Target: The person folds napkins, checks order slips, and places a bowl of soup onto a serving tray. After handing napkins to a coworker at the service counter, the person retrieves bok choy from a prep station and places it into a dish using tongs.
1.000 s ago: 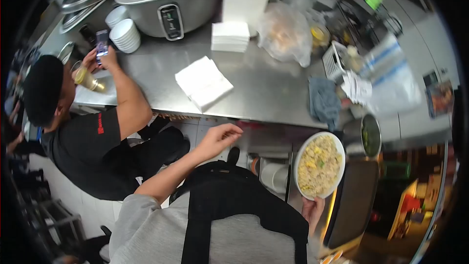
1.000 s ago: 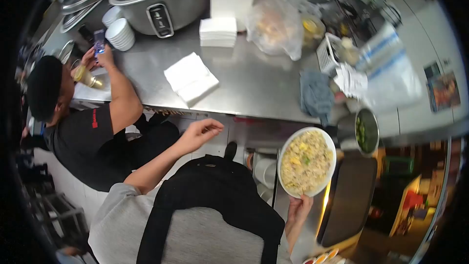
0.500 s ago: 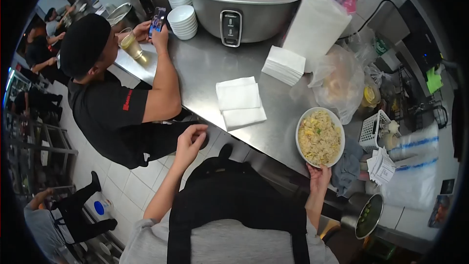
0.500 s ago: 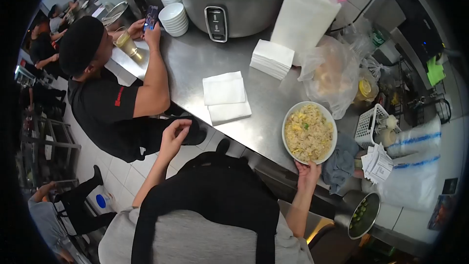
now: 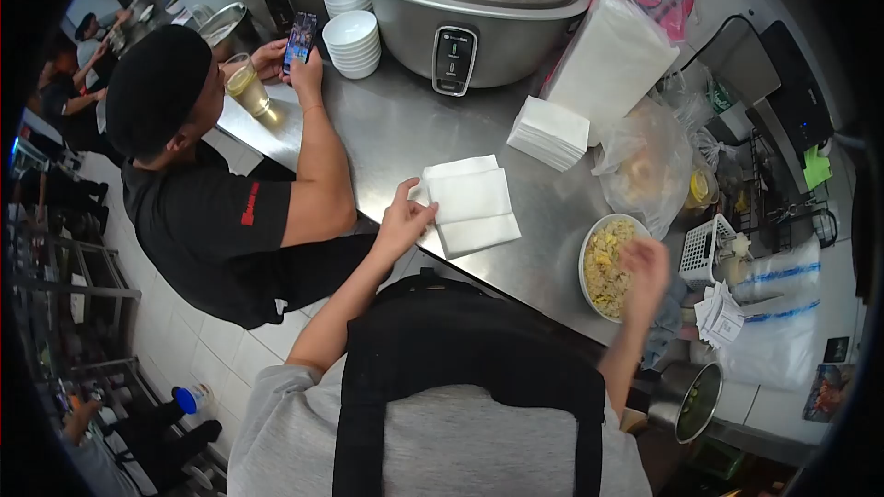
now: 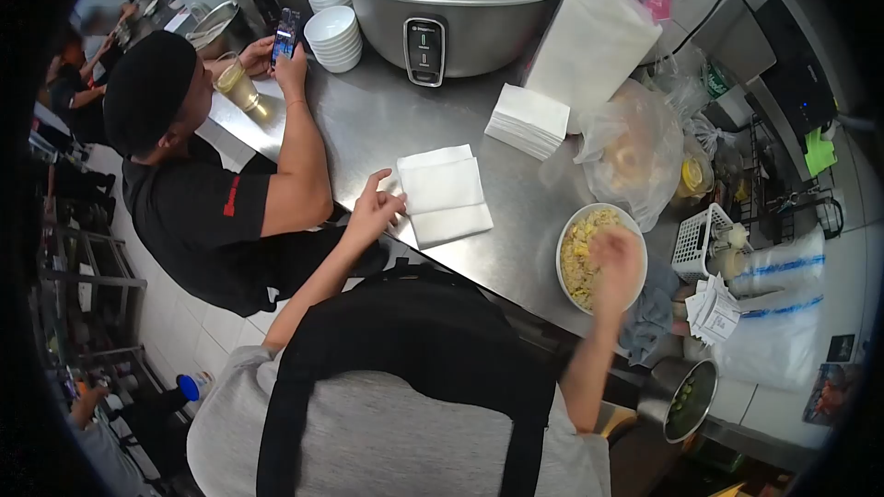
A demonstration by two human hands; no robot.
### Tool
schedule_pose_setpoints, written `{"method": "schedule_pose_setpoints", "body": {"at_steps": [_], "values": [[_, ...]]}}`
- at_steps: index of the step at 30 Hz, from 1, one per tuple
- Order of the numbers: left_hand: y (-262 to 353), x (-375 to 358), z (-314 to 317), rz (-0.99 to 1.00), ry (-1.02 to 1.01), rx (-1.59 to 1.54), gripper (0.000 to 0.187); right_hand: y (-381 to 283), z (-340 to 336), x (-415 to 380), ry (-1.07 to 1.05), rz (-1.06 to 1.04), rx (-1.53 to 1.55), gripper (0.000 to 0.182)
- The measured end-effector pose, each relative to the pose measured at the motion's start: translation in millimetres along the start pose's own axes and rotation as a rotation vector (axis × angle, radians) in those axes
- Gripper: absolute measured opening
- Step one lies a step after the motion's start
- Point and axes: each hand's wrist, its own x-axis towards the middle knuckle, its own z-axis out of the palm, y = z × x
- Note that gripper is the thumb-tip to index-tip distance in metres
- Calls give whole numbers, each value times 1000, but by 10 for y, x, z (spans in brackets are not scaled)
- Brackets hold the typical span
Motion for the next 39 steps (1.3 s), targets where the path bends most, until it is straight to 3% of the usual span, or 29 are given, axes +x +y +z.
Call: {"method": "schedule_pose_setpoints", "body": {"at_steps": [1, 2, 6, 7, 8, 9, 11, 15, 17, 18, 19, 21, 22, 24, 26, 28, 29, 31, 35, 37, 39], "values": [[-104, 62, 12, 72, 31, 116, 68, 45, 369, 96, -196, -234, -49, 10], [-33, 47, 16, 84, 37, 184, 71, 276, 622, 121, -268, -269, -101, 3], [-9, 147, 34, 103, 26, 186, 77, 502, 1403, 105, -450, -200, -406, 9], [-4, 115, 56, 87, 28, 106, 77, 536, 1489, 76, -519, -229, -481, 8], [27, 97, 69, 75, 25, 51, 76, 573, 1543, 45, -563, -438, -536, 12], [60, 85, 77, 74, 17, 2, 75, 559, 1613, 28, -577, -435, -543, 12], [28, 106, 100, -8, 4, -152, 74, 524, 1715, -2, -539, -751, -517, 18], [239, 45, 70, -102, -21, -331, 65, 667, 1715, 141, -587, -796, -528, 22], [226, -45, 33, -268, 30, -589, 53, 607, 1643, 183, -480, -710, -497, 22], [268, -123, 21, -336, -105, -851, 49, 544, 1612, 188, -475, -712, -500, 22], [388, -148, 80, -337, -109, -851, 49, 463, 1581, 171, -466, -761, -491, 22], [621, -171, 273, -359, -322, -1261, 49, 422, 1487, 139, -457, -810, -481, 22], [514, -124, 385, -314, -150, -1145, 63, 419, 1448, 132, -449, -876, -498, 23], [633, -17, 506, -260, -112, -856, 78, 438, 1327, 188, -431, -936, -556, 25], [770, 110, 524, -287, -79, -766, 82, 484, 1095, 363, -361, -860, -633, 26], [867, 313, 523, -152, -169, -734, 85, 604, 797, 597, -296, -630, -627, 26], [928, 409, 554, -143, -172, -735, 85, 619, 754, 691, -290, -637, -629, 26], [1072, 600, 678, -117, -262, -696, 84, 592, 694, 873, -220, 226, 225, 35], [1269, 1082, 992, 51, -425, -586, 82, 496, 722, 1319, -371, 420, 325, 45], [1316, 1403, 1063, 147, -327, -298, 79, 431, 804, 1562, -291, 300, 246, 51], [1341, 1652, 1151, 200, -209, -324, 79, 524, 825, 1785, -279, 285, 163, 50]]}}
